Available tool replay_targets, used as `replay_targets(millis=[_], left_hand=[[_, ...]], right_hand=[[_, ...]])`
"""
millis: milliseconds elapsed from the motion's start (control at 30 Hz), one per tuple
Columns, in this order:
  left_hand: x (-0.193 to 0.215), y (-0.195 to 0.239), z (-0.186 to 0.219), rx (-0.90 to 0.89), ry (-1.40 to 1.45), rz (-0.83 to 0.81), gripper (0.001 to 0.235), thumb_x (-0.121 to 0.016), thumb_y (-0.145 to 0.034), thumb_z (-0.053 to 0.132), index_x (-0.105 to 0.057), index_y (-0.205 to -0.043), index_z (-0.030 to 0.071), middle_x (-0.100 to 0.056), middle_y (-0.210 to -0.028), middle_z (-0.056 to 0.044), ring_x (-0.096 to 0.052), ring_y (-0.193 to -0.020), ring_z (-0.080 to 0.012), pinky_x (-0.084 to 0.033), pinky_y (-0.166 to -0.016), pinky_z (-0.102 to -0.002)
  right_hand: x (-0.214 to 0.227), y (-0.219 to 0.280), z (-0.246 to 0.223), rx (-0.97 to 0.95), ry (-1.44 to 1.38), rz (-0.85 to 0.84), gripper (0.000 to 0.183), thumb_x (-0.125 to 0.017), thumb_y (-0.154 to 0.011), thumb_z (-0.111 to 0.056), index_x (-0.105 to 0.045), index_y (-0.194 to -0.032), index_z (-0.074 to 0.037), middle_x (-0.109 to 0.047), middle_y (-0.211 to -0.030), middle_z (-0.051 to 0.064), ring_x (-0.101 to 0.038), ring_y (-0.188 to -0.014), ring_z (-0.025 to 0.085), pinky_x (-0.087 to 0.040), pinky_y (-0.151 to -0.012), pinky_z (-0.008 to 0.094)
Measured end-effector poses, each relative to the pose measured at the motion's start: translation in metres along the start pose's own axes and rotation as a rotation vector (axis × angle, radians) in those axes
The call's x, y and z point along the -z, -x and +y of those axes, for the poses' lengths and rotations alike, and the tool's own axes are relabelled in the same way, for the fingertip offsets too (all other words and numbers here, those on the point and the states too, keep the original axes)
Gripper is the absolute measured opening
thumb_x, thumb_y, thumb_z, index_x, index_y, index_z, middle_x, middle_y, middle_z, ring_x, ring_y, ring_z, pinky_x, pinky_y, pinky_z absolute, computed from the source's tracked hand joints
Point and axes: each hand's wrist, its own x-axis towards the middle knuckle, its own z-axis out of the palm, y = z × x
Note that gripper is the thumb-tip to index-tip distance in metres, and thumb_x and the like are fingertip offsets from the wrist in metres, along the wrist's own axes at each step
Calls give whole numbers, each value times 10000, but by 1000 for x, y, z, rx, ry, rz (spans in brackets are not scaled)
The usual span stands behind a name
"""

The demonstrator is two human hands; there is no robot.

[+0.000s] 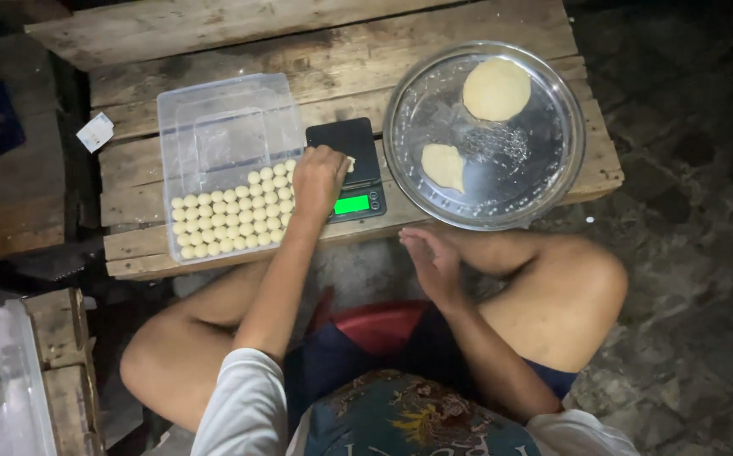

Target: The person sits at a wooden table and repeatedly takes small pieces of dough from a larger mass on a metal tray. They weigh each piece on a digital scale, adjust the weight by adding or removing small amounts, and then roll the dough into a ball. The finished dough balls are placed into a clear plastic container.

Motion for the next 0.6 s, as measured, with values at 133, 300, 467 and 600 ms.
replay_targets(millis=[133, 300, 467, 600], left_hand=[[14, -2, 2, -48, -19, -2, 128, -766, -913, 297, -759, -869, 178, -650, -867, -11, -643, -831, -236, -537, -745, -379], [20, -8, 2, -20, 75, 42, 68, -760, -915, 233, -750, -927, 166, -648, -908, -17, -669, -867, -257, -547, -775, -388], [24, -7, -3, -7, 198, 66, 61, -793, -862, 173, -742, -895, 180, -666, -848, 1, -691, -825, -252, -556, -763, -383], [62, 23, 19, 57, 247, 102, 96, -816, -850, 170, -721, -853, 179, -672, -798, 3, -695, -781, -225, -564, -724, -355]], right_hand=[[-1, -1, -10, 62, 43, -21, 287, -646, -1044, -265, -743, -1124, -7, -761, -1019, 150, -769, -980, 303, -596, -913, 446], [-2, -2, -11, 133, 94, -31, 269, -645, -1044, -256, -750, -1134, -25, -776, -982, 123, -772, -947, 270, -595, -891, 400], [-4, -1, -3, 110, 75, -23, 285, -633, -1059, -280, -749, -1125, -29, -761, -962, 131, -761, -932, 275, -590, -859, 424], [14, -13, 25, 17, 177, -15, 315, -705, -1013, -344, -751, -1155, -66, -740, -973, 171, -725, -963, 302, -562, -883, 465]])
